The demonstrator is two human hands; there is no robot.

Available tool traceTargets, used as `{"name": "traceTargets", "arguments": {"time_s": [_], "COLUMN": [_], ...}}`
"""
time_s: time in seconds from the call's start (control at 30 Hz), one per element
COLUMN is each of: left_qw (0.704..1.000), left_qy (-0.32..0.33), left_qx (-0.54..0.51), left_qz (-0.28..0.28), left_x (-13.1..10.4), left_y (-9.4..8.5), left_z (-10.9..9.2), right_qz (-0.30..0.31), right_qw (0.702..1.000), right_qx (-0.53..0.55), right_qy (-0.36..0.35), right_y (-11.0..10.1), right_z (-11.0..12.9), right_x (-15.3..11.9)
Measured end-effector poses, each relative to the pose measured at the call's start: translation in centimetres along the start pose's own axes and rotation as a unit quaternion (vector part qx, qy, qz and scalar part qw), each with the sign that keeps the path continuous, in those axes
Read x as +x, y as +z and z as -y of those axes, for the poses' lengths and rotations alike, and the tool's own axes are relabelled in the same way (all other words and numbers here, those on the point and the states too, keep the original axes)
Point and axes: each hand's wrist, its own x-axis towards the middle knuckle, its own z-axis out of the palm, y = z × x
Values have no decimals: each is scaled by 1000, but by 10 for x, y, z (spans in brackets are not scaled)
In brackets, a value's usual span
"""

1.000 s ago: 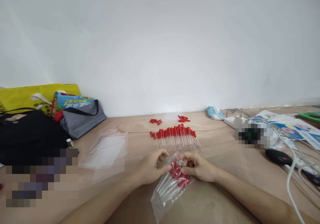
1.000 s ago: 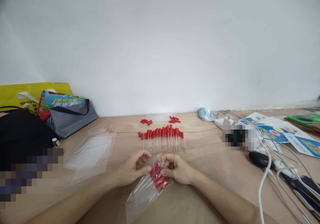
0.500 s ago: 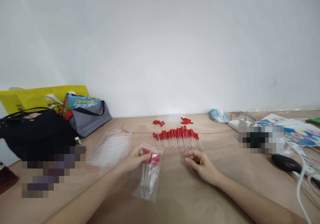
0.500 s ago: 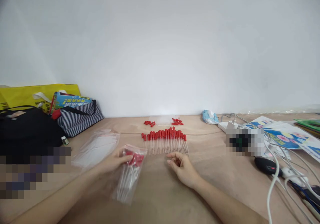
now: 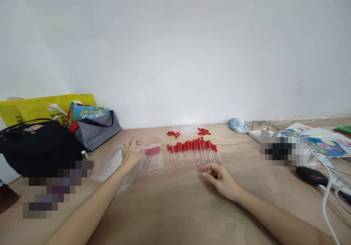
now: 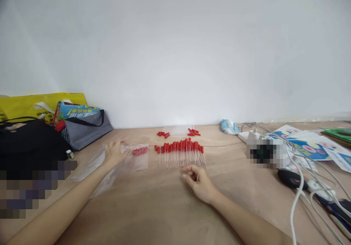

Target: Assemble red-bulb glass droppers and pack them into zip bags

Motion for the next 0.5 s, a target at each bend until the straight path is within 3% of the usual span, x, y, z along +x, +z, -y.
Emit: {"name": "traceTargets", "arguments": {"time_s": [0.1,0.2,0.3,0.5], "left_qw": [998,978,967,968], "left_qy": [17,-25,-76,-114], "left_qx": [63,194,210,181], "left_qz": [3,66,118,128], "left_x": [-9,-16,-21,-21], "left_y": [-30,-50,-58,-68], "left_z": [21,42,53,62], "right_qz": [5,13,17,28], "right_qw": [1000,1000,1000,999], "right_qx": [-2,-9,-17,-19], "right_qy": [0,-2,-3,-2], "right_y": [0,0,-1,-1], "right_z": [-1,-4,-5,1], "right_x": [0,1,1,-1]}}
